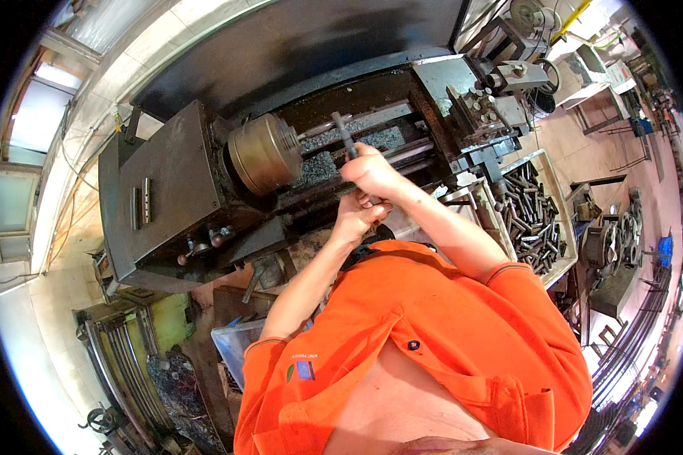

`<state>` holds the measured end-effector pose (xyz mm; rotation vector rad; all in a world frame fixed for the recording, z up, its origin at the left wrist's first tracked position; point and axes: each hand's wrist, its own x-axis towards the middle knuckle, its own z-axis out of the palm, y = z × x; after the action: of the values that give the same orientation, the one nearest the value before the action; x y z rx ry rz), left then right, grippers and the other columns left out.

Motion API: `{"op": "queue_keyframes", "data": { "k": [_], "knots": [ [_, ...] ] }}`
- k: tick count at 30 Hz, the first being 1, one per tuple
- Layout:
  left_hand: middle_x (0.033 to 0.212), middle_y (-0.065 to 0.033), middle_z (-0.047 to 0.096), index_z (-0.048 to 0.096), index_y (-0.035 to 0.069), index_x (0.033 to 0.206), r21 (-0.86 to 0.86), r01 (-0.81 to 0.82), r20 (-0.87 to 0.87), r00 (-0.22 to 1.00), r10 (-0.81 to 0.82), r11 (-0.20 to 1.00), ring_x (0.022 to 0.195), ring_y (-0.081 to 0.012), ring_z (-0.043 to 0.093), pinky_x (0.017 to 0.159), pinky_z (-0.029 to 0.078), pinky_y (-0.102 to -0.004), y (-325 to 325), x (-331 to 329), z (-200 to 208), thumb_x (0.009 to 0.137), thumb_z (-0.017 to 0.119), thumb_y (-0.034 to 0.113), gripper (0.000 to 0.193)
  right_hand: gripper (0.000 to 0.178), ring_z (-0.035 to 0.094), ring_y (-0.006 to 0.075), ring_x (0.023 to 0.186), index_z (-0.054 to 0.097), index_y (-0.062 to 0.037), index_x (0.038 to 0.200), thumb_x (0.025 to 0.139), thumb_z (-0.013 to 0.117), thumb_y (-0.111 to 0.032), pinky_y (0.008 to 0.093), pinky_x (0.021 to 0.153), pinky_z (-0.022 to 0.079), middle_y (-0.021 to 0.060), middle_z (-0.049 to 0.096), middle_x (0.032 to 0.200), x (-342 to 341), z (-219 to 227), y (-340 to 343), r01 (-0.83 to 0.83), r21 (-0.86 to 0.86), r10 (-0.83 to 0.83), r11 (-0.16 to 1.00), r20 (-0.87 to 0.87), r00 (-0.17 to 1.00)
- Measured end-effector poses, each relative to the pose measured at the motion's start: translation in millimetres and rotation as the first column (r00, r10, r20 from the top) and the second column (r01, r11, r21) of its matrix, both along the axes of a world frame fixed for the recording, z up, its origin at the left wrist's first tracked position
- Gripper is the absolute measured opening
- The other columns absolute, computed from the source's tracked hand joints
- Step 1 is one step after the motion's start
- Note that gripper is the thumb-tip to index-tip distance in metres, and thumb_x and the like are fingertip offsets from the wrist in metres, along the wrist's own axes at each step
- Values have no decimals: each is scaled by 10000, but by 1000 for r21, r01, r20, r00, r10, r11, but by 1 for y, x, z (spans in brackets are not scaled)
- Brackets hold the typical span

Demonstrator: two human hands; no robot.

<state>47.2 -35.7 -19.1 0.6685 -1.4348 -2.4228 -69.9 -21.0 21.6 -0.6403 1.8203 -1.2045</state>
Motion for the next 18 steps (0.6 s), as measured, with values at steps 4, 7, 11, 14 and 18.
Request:
{"op": "queue_keyframes", "data": {
  "k": [4, 7, 11, 14, 18],
  "knots": [
    [699, -52, 592, 552, -16, 798, 4, 8, -119, 993, -8, 1000, 580, -116, 549, 482, 434, -242, 3, -8, -4, 631, 753, 267, 384, 250, 567, 214, 648, 507, 41, 775, 636, 583, -152, 337, 595, 462, 144, 565, 688, -9, 5, 6, 7, -21, -8, 1000, -36, 999],
    [696, -48, 589, 546, -16, 799, -3, -68, -6, 998, 68, 998, 629, -138, 589, 493, 461, -262, -1, 6, -6, 601, 794, 326, 467, 309, 583, 236, 691, 514, 66, 855, 635, 577, -141, 342, 614, 467, 168, 558, 724, 2, 1, -7, -81, 6, 81, 997, -74, 994],
    [718, -57, 609, 546, -6, 801, 8, -48, -54, 997, 49, 999, 644, -136, 603, 473, 460, -250, 1, 2, -5, 620, 785, 313, 437, 331, 594, 280, 726, 516, 77, 848, 633, 577, -167, 348, 647, 463, 220, 573, 761, -2, 8, -5, -83, 52, 83, 995, 1, 997],
    [708, -61, 601, 552, -4, 807, 10, 40, -16, 999, -39, 999, 621, -129, 593, 472, 459, -238, 7, -14, -3, 630, 766, 281, 398, 190, 545, 330, 712, 562, 7, 701, 611, 596, -157, 380, 651, 434, 181, 528, 715, -20, -6, 11, -103, -95, 81, 990, -218, 973],
    [724, -53, 599, 544, 0, 850, 0, -28, -47, 999, 28, 1000, 641, -133, 596, 478, 471, -243, 9, -9, -5, 630, 763, 302, 433, 204, 541, 354, 726, 556, 18, 697, 614, 599, -164, 388, 655, 434, 191, 536, 739, -17, -24, 8, -72, -144, 35, 987, -246, 969]
  ]
}}
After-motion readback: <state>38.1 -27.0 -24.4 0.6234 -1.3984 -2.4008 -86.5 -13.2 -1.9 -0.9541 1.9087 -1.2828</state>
